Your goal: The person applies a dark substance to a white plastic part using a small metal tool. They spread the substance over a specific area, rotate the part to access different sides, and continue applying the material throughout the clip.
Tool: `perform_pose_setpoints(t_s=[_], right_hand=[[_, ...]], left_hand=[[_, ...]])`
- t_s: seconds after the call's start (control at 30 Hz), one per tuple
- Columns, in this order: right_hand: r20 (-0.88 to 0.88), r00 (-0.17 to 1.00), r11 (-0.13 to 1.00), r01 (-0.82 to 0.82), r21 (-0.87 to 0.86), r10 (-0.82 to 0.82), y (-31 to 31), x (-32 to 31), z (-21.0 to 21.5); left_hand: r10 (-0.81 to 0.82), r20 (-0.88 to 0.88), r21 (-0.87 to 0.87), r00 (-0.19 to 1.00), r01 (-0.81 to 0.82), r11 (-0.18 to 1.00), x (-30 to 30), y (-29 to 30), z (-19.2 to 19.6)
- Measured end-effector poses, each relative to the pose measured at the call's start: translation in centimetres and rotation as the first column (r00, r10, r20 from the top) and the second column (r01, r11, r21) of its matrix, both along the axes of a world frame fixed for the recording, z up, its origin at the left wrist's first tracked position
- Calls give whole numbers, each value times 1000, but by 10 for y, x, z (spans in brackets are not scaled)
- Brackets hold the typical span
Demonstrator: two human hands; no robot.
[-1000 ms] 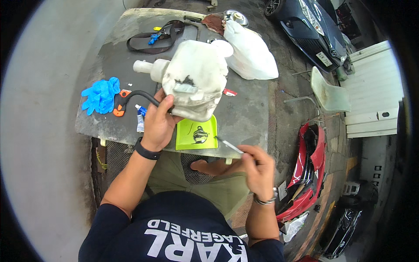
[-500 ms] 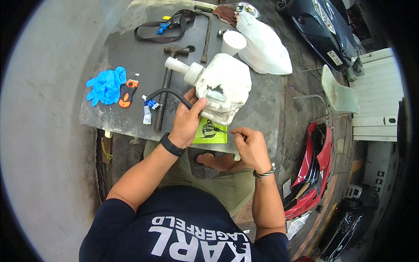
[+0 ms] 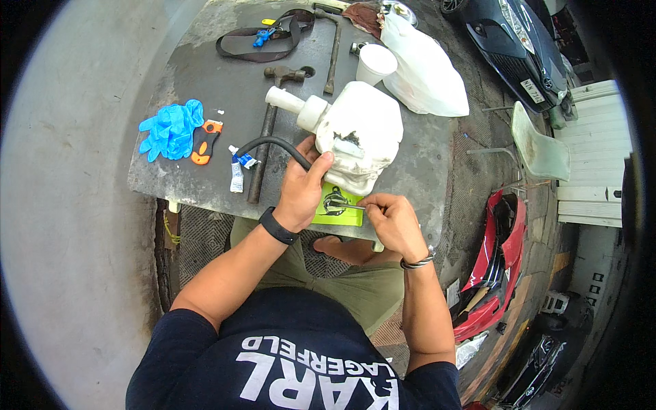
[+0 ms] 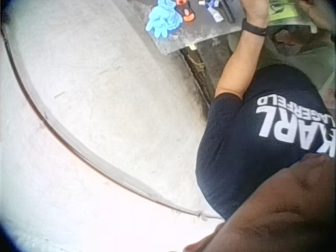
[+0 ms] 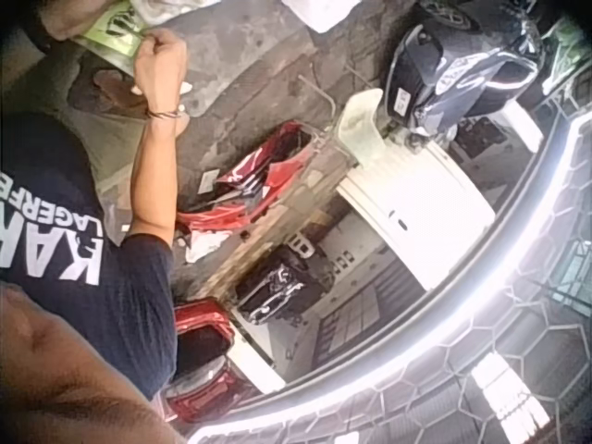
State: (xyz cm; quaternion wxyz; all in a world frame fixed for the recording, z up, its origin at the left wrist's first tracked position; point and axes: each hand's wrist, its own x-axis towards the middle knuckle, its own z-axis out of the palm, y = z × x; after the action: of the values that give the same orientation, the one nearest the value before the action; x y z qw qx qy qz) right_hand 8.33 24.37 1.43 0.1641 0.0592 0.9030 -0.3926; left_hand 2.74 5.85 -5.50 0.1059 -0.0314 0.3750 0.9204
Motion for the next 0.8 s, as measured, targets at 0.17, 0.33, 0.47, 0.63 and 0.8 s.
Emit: perform_pose_setpoints(t_s=[0.17, 0.33, 0.47, 0.63, 0.8], right_hand=[[11, 1000, 999, -20, -27, 21, -3, 1, -5], [44, 997, 981, -50, -185, 59, -3, 5, -15], [-43, 998, 958, 20, -285, -33, 16, 15, -24], [-7, 999, 990, 41, -139, -42, 36, 16, -6], [-27, 999, 998, -20, -58, 19, 32, 14, 1]], left_hand=[[6, -15, 1, 1000, -6, 1000, 0, 0, 0], [-12, -3, 2, 1000, 12, 1000, -1, 0, -2], [4, -1, -16, 1000, -4, 1000, 0, 1, 0], [14, -4, -10, 1000, -14, 1000, 0, 1, -1], [16, 9, -26, 1000, -16, 1000, 2, 2, -3]])
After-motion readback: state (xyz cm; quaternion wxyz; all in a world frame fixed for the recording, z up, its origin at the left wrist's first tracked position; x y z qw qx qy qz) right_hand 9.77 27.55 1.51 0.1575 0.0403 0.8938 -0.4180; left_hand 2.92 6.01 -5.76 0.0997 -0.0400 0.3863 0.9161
